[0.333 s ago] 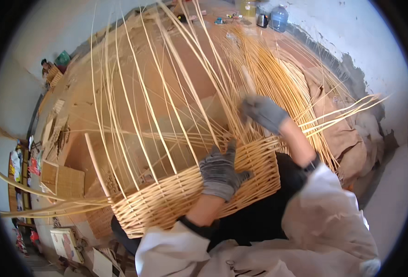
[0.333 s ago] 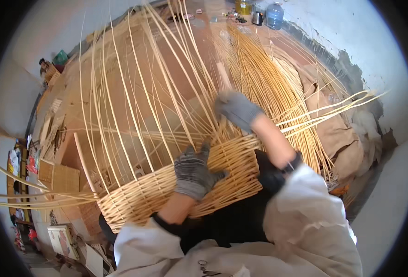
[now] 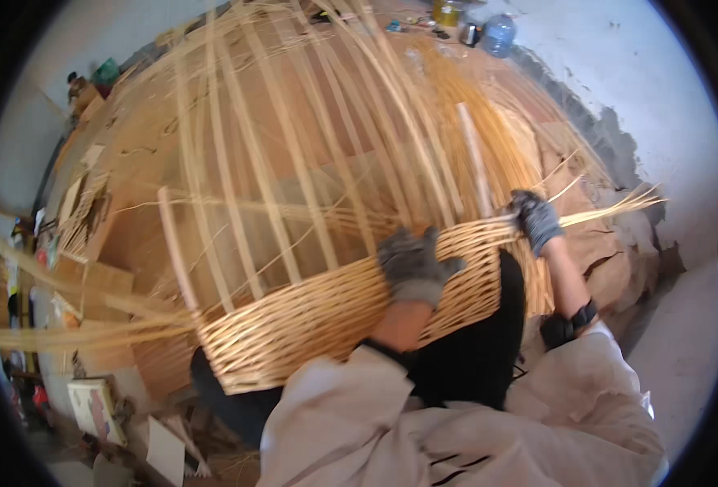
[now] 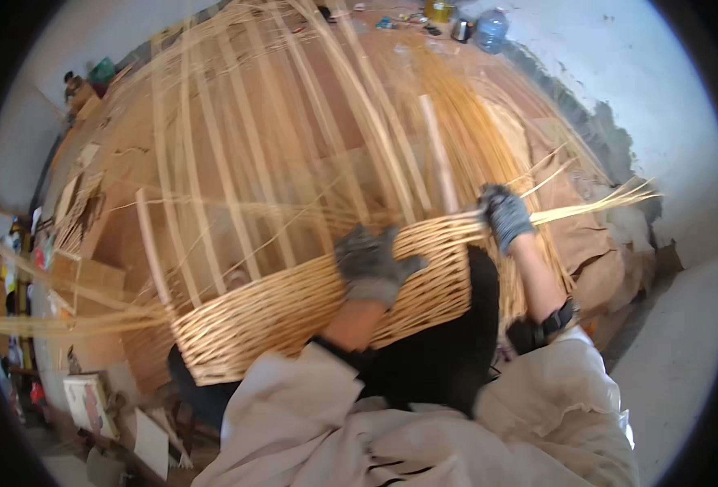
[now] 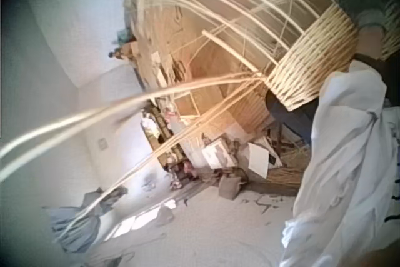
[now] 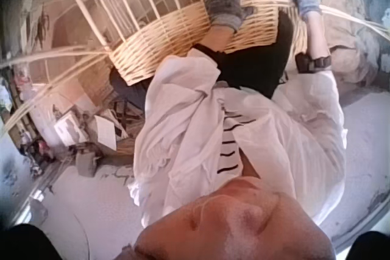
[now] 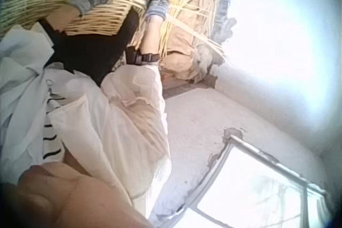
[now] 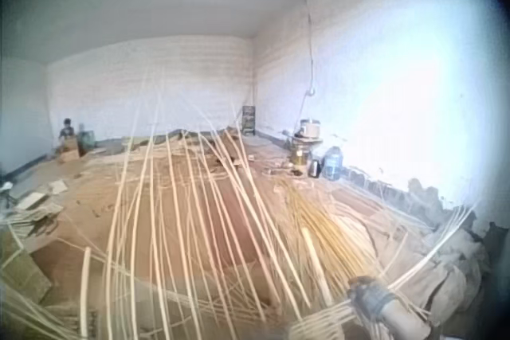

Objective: Weave a basket using bamboo or wooden strips, including measuring with a tape measure.

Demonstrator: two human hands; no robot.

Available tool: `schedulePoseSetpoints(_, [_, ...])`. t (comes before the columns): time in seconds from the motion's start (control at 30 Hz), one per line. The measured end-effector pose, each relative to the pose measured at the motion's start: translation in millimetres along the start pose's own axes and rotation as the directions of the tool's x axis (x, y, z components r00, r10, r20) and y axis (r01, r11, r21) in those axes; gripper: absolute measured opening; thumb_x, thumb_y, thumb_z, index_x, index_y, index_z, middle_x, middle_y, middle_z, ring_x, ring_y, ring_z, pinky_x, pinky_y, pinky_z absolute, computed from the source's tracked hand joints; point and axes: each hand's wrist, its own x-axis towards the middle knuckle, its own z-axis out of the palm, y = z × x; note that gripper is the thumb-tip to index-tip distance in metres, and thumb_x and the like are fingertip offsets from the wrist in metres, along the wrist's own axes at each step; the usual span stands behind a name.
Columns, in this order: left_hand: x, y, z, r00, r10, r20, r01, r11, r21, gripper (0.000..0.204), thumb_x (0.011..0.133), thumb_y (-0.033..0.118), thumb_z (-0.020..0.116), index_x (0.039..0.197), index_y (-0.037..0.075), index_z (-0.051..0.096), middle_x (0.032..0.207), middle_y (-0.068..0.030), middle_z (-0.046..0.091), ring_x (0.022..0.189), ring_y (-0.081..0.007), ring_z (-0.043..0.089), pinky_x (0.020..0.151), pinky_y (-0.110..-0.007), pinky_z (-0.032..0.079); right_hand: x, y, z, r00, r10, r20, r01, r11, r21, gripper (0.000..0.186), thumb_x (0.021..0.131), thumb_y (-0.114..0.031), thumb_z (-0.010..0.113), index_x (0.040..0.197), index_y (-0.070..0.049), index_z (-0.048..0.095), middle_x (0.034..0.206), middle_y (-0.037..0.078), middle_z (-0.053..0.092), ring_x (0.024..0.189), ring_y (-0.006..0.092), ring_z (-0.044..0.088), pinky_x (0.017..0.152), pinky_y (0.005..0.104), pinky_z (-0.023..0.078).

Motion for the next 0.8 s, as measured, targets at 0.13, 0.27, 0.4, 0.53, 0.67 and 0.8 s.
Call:
schedulePoseSetpoints(0.13, [-45, -53, -6, 0.889, 0.267, -0.372, -0.337, 0.932, -0.137, 0.055, 0.062, 0.037, 0.066, 0.107, 0.008, 0.052, 0.118, -0.0218, 0.041, 0.112, -0.0382, 0.035, 0.094, -0.039, 0.030, -20, -68, 26, 0.959, -0.163, -0.234, -0.037, 0.741, -0.670, 0.039, 0.079, -0.020, 0.055, 0.111, 0.001, 0.046, 0.070, 0.016, 0.059, 0.059, 0.0152, 0.055, 0.054, 0.0301, 0.044])
schedulePoseSetpoints(0.27, [-133, -188, -35, 0.745, -0.346, -0.571, -0.135, 0.760, -0.636, 0.043, 0.066, 0.010, 0.067, 0.105, 0.002, 0.050, 0.104, -0.0134, 0.048, 0.098, -0.0262, 0.047, 0.085, -0.034, 0.039, -65, -113, 191, 0.755, -0.438, 0.487, 0.557, 0.822, -0.123, 0.024, 0.074, -0.005, 0.053, 0.097, 0.001, 0.057, 0.087, 0.014, 0.061, 0.068, 0.0181, 0.060, 0.065, 0.0252, 0.049])
schedulePoseSetpoints(0.4, [-141, -256, -52, 0.827, -0.287, -0.484, -0.060, 0.811, -0.583, 0.046, 0.069, 0.012, 0.065, 0.110, 0.002, 0.046, 0.107, -0.0114, 0.049, 0.101, -0.0241, 0.046, 0.089, -0.034, 0.036, -112, -143, 391, 0.616, -0.423, 0.664, 0.741, 0.597, -0.307, 0.041, 0.085, -0.041, 0.037, 0.076, -0.005, 0.053, 0.058, 0.014, 0.053, 0.050, 0.0242, 0.054, 0.047, 0.0355, 0.044])
schedulePoseSetpoints(0.53, [-143, -324, -48, 0.822, -0.020, -0.570, -0.198, 0.928, -0.317, 0.048, 0.073, 0.025, 0.059, 0.115, 0.007, 0.044, 0.115, -0.0124, 0.047, 0.104, -0.0238, 0.045, 0.091, -0.034, 0.034, -167, -177, 488, 0.608, -0.441, 0.660, 0.774, 0.145, -0.616, 0.024, 0.082, -0.028, 0.045, 0.077, -0.006, 0.053, 0.055, 0.009, 0.053, 0.052, 0.0254, 0.055, 0.045, 0.0372, 0.045])
schedulePoseSetpoints(0.67, [-124, -302, -100, 0.994, -0.104, 0.019, 0.105, 0.988, -0.112, 0.060, 0.070, 0.047, 0.057, 0.120, 0.017, 0.042, 0.116, -0.0146, 0.047, 0.103, -0.0277, 0.047, 0.089, -0.036, 0.036, -116, -144, 433, 0.388, -0.674, 0.628, 0.877, 0.060, -0.477, 0.019, 0.081, -0.017, 0.042, 0.076, -0.004, 0.054, 0.056, 0.012, 0.053, 0.052, 0.0237, 0.055, 0.049, 0.0342, 0.046])
schedulePoseSetpoints(0.8, [-114, -274, -122, 0.999, -0.034, 0.020, 0.032, 0.997, 0.074, 0.058, 0.070, 0.047, 0.058, 0.113, 0.010, 0.047, 0.107, -0.0151, 0.053, 0.099, -0.0296, 0.050, 0.086, -0.033, 0.039, -114, -149, 422, 0.814, -0.120, 0.568, 0.418, 0.799, -0.432, 0.014, 0.073, -0.016, 0.049, 0.077, -0.008, 0.060, 0.063, 0.012, 0.058, 0.062, 0.0256, 0.059, 0.057, 0.0338, 0.047])
